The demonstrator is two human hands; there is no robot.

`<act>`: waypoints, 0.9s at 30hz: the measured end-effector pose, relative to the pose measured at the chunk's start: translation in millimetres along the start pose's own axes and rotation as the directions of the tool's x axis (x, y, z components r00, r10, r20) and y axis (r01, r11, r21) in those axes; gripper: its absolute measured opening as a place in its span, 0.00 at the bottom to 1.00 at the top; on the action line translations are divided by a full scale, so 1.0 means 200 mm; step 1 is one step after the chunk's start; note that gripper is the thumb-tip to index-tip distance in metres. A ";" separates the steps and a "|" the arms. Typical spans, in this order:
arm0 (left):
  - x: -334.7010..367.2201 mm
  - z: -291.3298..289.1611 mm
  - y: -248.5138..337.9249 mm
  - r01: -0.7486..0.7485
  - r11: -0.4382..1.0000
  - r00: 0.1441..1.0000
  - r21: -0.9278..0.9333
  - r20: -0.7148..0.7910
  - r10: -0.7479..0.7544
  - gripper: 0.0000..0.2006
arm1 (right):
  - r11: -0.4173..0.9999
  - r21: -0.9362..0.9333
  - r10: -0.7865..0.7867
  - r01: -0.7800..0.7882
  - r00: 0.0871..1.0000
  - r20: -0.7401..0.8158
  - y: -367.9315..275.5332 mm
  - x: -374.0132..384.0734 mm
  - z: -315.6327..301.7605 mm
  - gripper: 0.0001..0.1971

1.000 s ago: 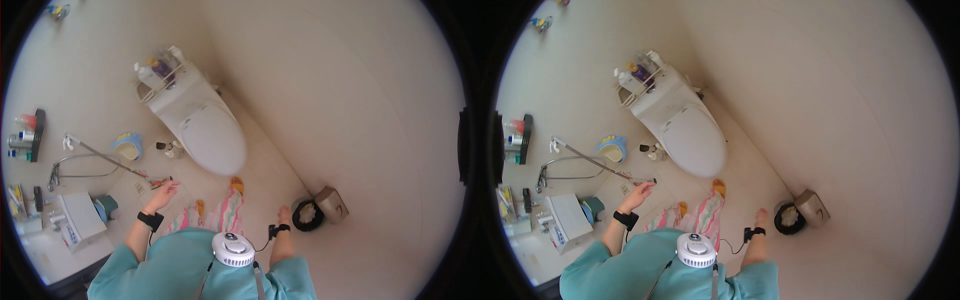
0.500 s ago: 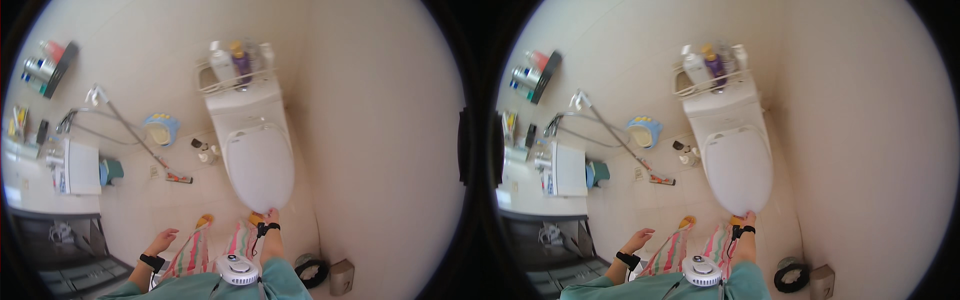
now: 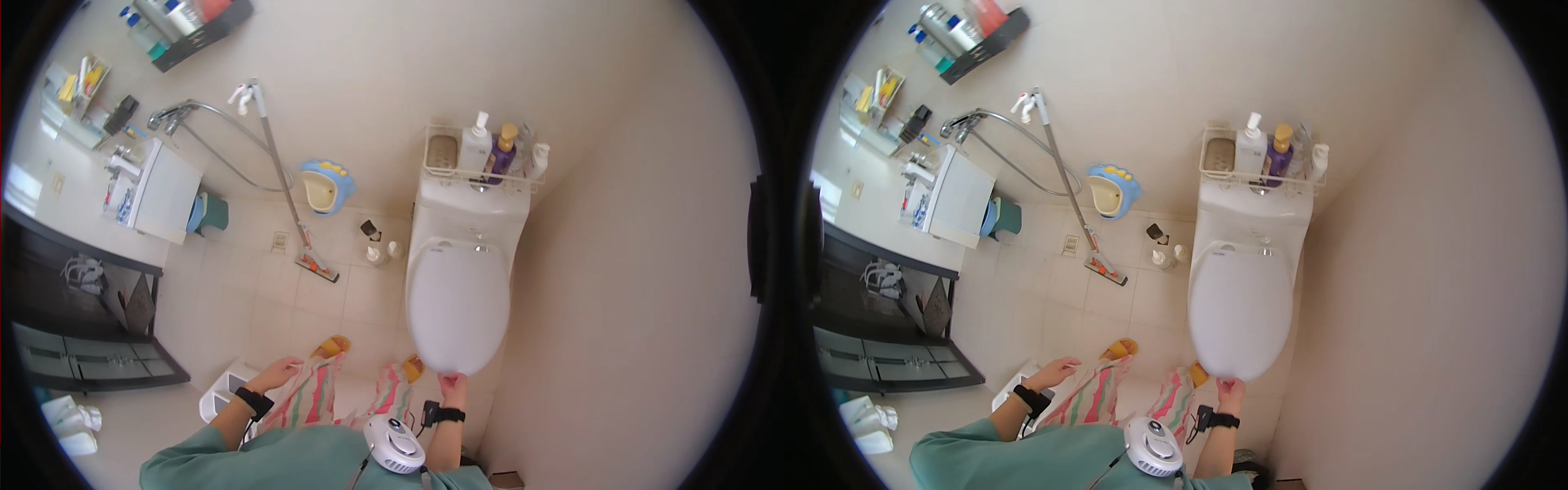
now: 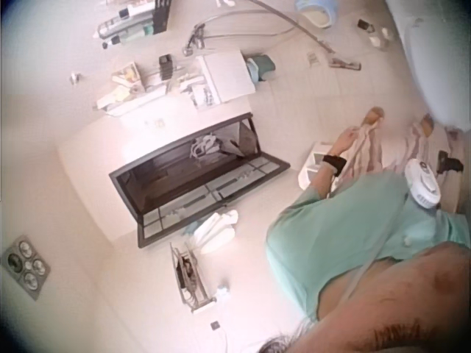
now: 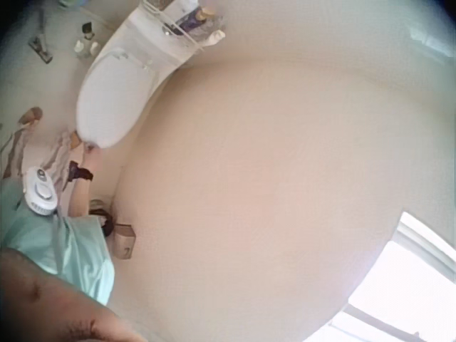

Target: The person wipes a bathroom wall and a toilet paper holder with a cloth, and then cleans a small plastic container by scrubbing it with a brush under running water from a showerhead.

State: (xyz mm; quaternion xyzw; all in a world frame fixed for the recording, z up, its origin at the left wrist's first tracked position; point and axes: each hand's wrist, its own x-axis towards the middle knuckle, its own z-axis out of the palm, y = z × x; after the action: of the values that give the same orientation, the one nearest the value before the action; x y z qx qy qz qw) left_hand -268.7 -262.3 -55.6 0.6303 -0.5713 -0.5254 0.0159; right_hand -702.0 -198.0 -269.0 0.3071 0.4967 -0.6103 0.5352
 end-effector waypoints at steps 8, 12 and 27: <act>0.08 -0.18 0.08 -0.122 0.975 0.976 -0.186 -0.199 0.085 0.13 | 0.993 -0.019 -0.091 0.117 0.856 0.509 -0.51 -0.64 0.99 0.19; 0.18 -0.36 0.08 -0.150 0.955 0.948 -0.254 -0.310 0.067 0.14 | 0.991 -0.042 -0.072 0.127 0.771 0.633 -0.70 -0.59 1.44 0.17; 1.27 -1.70 0.38 -0.345 0.919 0.847 -0.191 -0.484 0.218 0.19 | 0.554 -0.706 -0.471 0.441 0.865 0.170 -0.91 -0.18 2.45 0.01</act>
State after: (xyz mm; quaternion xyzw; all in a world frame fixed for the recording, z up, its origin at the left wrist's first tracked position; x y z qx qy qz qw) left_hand -141.7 -672.6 -19.7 0.6355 -0.5612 -0.4285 0.3124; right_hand -790.3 -654.8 -30.6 -0.0574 0.7686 -0.4742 0.4256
